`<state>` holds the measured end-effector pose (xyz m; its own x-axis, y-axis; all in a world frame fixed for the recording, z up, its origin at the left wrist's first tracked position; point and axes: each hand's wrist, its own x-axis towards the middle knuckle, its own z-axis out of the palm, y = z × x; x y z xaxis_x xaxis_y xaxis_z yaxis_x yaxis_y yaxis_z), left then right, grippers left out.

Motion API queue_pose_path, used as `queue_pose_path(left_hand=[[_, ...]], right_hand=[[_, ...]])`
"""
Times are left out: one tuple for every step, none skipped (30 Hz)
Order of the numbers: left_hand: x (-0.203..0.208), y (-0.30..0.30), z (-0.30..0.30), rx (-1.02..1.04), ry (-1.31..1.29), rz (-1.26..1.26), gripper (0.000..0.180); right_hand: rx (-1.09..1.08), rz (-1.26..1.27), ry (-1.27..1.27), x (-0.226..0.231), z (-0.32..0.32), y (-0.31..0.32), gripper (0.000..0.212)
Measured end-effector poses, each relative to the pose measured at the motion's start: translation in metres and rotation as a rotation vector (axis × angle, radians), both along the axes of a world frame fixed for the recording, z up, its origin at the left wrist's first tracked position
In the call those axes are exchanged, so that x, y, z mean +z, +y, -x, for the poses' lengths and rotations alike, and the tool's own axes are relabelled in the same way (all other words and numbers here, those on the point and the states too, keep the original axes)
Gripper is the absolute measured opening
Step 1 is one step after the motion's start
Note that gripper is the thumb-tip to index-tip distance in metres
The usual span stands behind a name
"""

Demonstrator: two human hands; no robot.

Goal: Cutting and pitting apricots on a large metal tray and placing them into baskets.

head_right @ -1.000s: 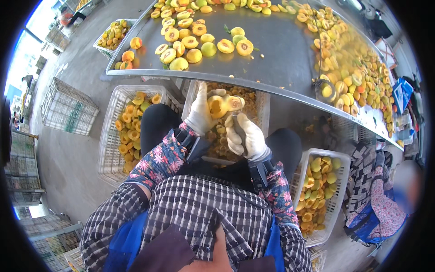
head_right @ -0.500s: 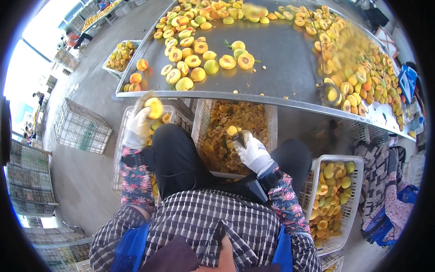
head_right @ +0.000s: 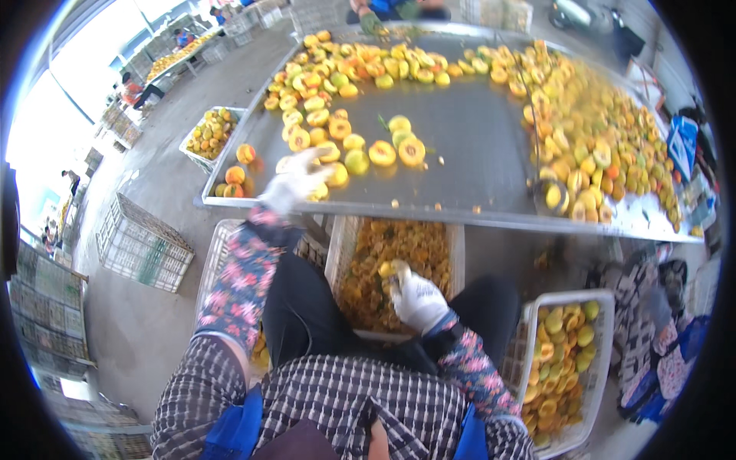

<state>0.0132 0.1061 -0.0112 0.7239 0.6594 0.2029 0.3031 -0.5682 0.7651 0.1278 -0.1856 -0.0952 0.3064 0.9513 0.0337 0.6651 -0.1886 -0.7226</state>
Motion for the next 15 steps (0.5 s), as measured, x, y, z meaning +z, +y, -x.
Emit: queue_pose_path(left_hand=[[0.003,-0.001,-0.029,0.017,0.118,-0.104,0.046],[-0.002,0.003,-0.056,-0.023,0.159,-0.206,0.046],[-0.017,0.005,-0.089,-0.025,0.147,-0.366,0.049],[-0.021,0.011,-0.108,0.055,0.279,-0.302,0.051],[-0.026,0.019,-0.12,0.072,0.397,-0.261,0.05],[-0.034,0.02,-0.136,0.099,0.508,-0.233,0.052],[-0.037,0.018,-0.145,0.049,0.547,-0.166,0.055],[-0.042,0.014,-0.149,0.086,0.612,-0.179,0.058],[-0.046,0.01,-0.155,0.121,0.625,-0.163,0.057],[-0.034,0.002,-0.156,0.151,0.644,-0.151,0.056],[-0.031,0.001,-0.159,0.147,0.642,-0.158,0.056],[-0.029,0.001,-0.16,0.091,0.718,-0.159,0.059],[-0.027,0.002,-0.158,0.046,0.794,-0.154,0.063],[-0.032,0.006,-0.155,0.046,0.799,-0.152,0.063],[-0.041,0.012,-0.152,-0.019,0.772,-0.123,0.064]], right_hand=[[0.005,0.014,0.008,0.001,0.002,-0.001,0.036],[0.012,0.03,0.014,0.002,0.003,-0.001,0.036],[-0.013,0.007,0.049,0.004,0.003,-0.005,0.036],[0.003,-0.028,0.089,0.005,0.005,-0.003,0.036],[0.01,-0.025,0.107,-0.004,0.006,0.0,0.039],[-0.037,0.015,0.039,0.005,0.01,-0.002,0.043],[-0.037,-0.01,0.088,0.0,0.008,-0.005,0.044],[-0.029,-0.035,0.141,-0.003,0.007,-0.006,0.046],[-0.02,-0.019,0.12,-0.001,0.006,-0.008,0.046],[-0.017,0.031,0.085,0.008,0.008,-0.008,0.045],[-0.021,0.026,0.075,0.005,0.007,-0.009,0.044],[-0.027,0.025,0.07,0.002,0.007,-0.011,0.043],[-0.023,0.024,0.071,0.002,0.006,-0.01,0.043],[-0.025,0.006,0.07,0.003,0.007,-0.009,0.038],[-0.03,-0.007,0.073,0.004,0.008,-0.009,0.032]])
